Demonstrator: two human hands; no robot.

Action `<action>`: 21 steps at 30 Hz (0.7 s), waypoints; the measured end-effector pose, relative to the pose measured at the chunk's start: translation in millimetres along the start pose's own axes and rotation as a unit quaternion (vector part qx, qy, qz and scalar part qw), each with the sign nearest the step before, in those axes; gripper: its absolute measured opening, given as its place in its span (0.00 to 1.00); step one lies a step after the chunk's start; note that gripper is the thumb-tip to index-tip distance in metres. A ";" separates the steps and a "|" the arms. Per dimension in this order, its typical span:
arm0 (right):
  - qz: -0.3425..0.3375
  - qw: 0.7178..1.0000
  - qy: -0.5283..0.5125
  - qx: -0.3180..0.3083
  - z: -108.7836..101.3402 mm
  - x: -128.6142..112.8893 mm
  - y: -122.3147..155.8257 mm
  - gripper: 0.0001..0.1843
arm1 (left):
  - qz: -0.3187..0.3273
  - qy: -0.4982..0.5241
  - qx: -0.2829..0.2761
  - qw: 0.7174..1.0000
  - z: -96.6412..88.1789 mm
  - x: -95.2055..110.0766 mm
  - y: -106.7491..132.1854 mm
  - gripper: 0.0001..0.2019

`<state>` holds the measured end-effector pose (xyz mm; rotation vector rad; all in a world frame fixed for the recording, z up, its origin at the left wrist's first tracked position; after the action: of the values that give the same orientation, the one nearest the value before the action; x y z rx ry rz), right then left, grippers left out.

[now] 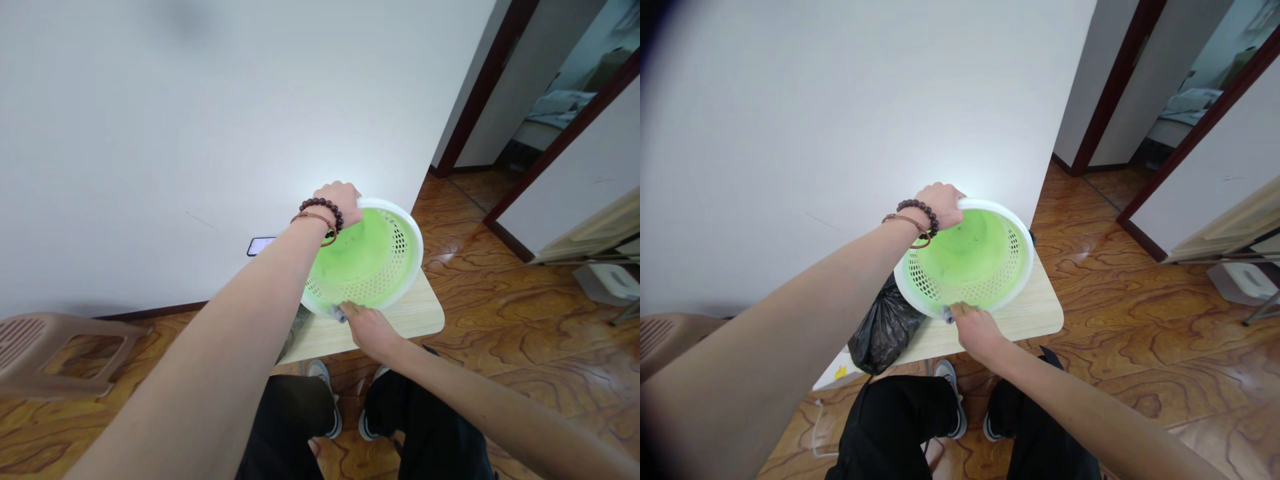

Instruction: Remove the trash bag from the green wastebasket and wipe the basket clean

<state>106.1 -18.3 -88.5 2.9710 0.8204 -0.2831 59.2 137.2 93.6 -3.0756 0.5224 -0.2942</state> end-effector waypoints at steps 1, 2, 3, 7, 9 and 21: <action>0.017 1.000 0.006 0.004 -5.9 6.8 -11.4 0.25 | 0.001 -0.003 0.001 1.000 -0.4 0.3 0.1 0.18; 0.034 0.999 0.015 0.014 -11.2 15.2 -24.7 0.24 | 0.000 -0.006 0.001 1.000 -0.5 0.3 0.2 0.18; 0.053 0.998 0.027 0.020 -14.6 25.2 -38.6 0.24 | -0.002 -0.010 0.000 1.000 -0.4 -0.2 0.2 0.18; 0.090 0.994 0.058 -0.018 -0.8 60.6 -81.9 0.21 | -0.002 -0.017 0.000 1.000 0.8 -1.8 -0.2 0.19; 0.094 0.994 0.056 -0.030 14.3 66.8 -90.7 0.19 | 0.002 -0.014 -0.001 1.000 1.9 -1.9 -0.7 0.18; -0.056 0.988 -0.109 0.093 20.8 -2.2 0.1 0.23 | 0.002 0.009 0.009 1.000 0.9 -3.1 0.8 0.18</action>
<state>100.9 -21.3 -108.5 2.9894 0.9837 -0.7152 56.2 137.5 92.2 -3.0573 0.5245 -0.3254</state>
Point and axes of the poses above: each hand's wrist, its own y-axis away from the middle knuckle, its own z-axis out of the palm, x = y × z, the point moved 6 cm from there along -y, towards the middle knuckle, and after that the axes turned 8 degrees about y, right-handed, at the moved point
